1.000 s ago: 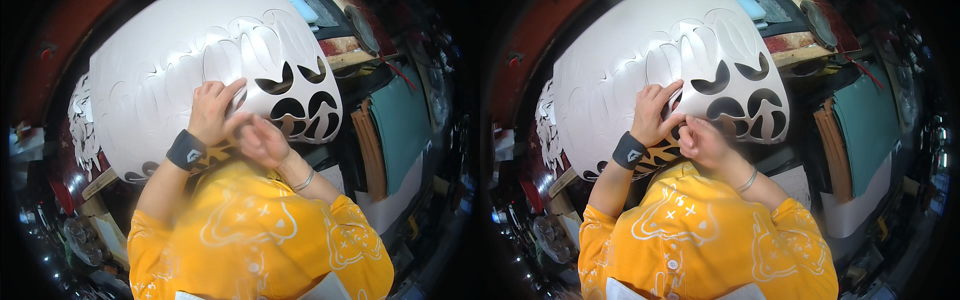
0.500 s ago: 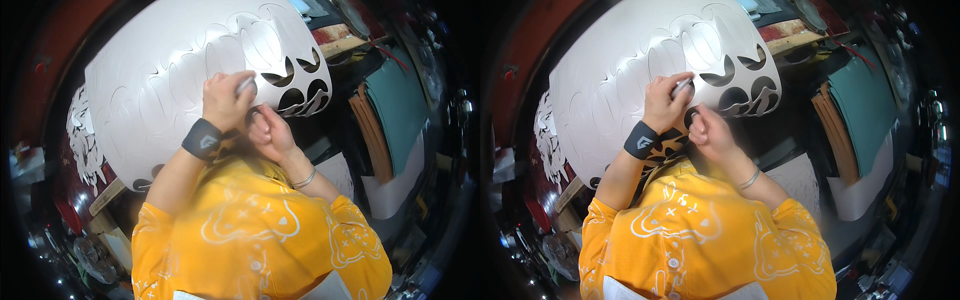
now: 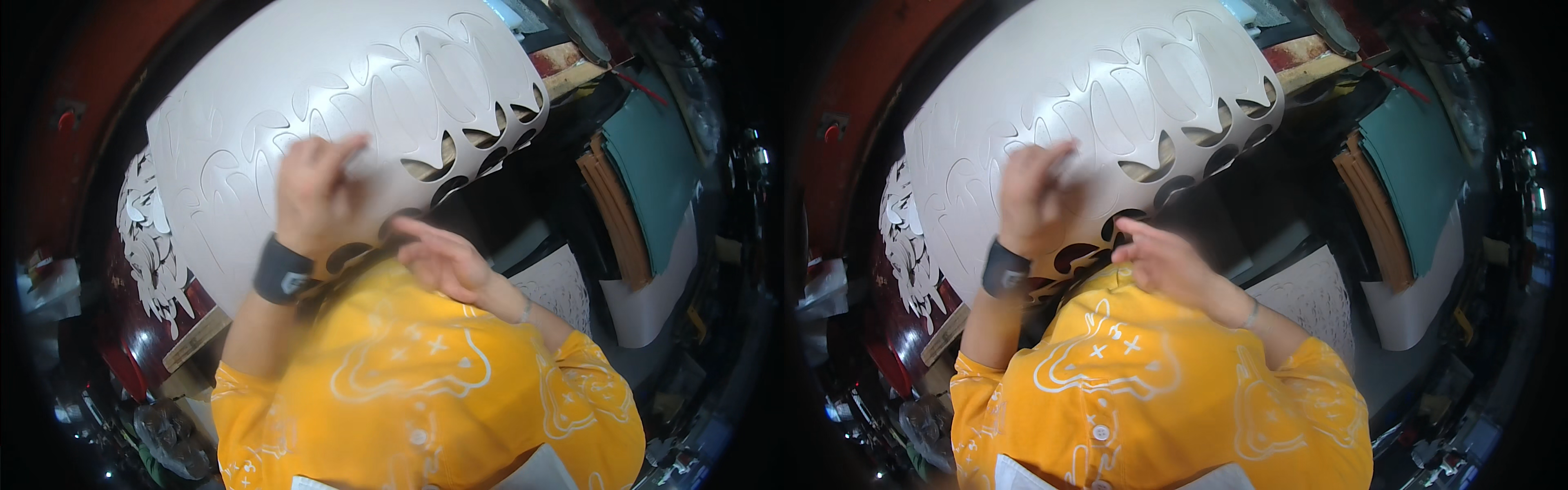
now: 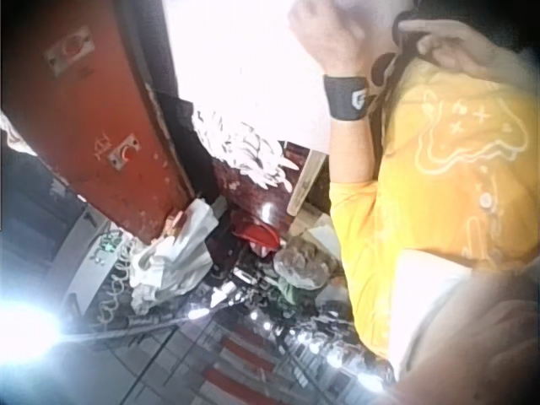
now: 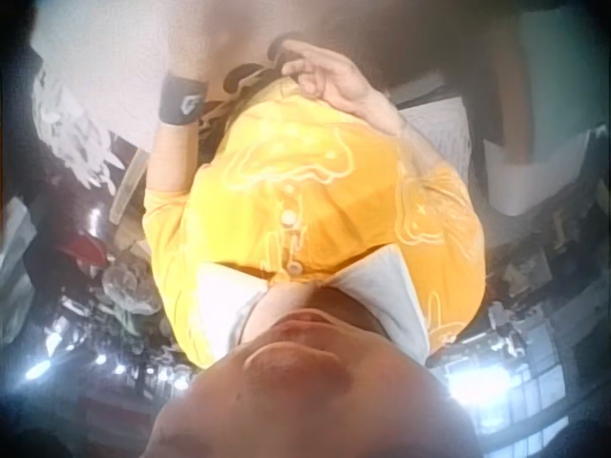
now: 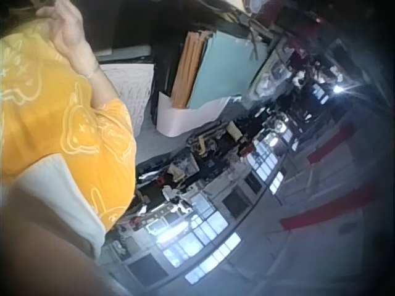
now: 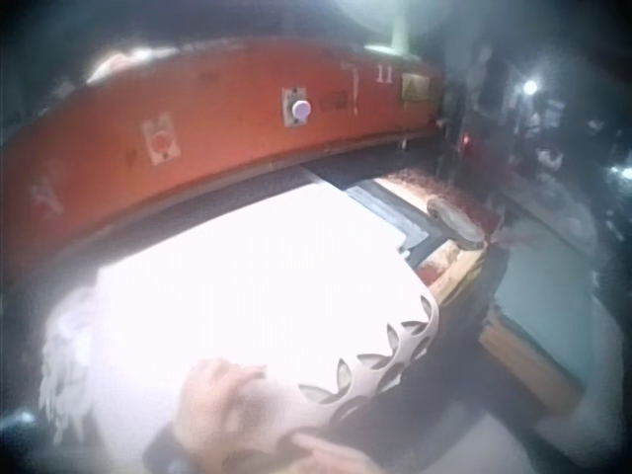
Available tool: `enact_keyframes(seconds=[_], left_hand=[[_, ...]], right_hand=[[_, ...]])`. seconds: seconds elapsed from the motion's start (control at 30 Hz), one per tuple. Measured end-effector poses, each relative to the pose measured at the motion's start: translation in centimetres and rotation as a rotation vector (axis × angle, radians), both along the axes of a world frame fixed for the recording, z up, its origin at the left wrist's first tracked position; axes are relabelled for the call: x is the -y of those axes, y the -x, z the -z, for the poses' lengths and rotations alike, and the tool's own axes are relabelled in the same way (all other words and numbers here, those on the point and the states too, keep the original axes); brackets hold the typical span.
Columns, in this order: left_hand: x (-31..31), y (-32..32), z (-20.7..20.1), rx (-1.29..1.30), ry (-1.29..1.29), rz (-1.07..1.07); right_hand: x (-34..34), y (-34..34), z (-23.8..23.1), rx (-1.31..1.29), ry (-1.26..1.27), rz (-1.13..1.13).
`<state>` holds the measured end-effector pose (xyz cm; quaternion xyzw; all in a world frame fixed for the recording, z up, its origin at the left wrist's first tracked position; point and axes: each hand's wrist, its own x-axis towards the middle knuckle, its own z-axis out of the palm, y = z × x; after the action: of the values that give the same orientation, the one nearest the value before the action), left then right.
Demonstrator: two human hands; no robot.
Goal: The person feeds a sheet of white material into a die-cutting press and uses a squeegee to press the pattern. They remove the cut sheet, peel out the shaped pieces, and place them into a red basket. The person then uses an air gun to blow the basket and transfers the pieces into a plastic bag.
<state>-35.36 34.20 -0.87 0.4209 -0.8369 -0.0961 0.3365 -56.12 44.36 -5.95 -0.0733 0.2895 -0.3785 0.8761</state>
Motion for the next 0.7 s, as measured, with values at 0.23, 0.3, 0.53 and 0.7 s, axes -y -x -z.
enact_keyframes(seconds=[0.23,0.3,0.53,0.7], left_hand=[[-2.0,1.3,2.6,0.065,-0.082,0.038],[-1.6,1.0,2.8,0.037,-0.124,0.055],[-0.3,0.0,2.7,-0.649,-0.587,0.021],[-0.8,0.0,2.3,-1.028,-0.557,-0.137]], right_hand=[[1.4,-3.0,2.0,0.532,0.01,0.066],[1.4,-3.2,2.0,0.457,-0.046,0.068],[1.4,-3.0,2.1,-0.065,-0.114,0.274],[-1.0,-1.3,-0.1,-0.301,0.103,0.109]])
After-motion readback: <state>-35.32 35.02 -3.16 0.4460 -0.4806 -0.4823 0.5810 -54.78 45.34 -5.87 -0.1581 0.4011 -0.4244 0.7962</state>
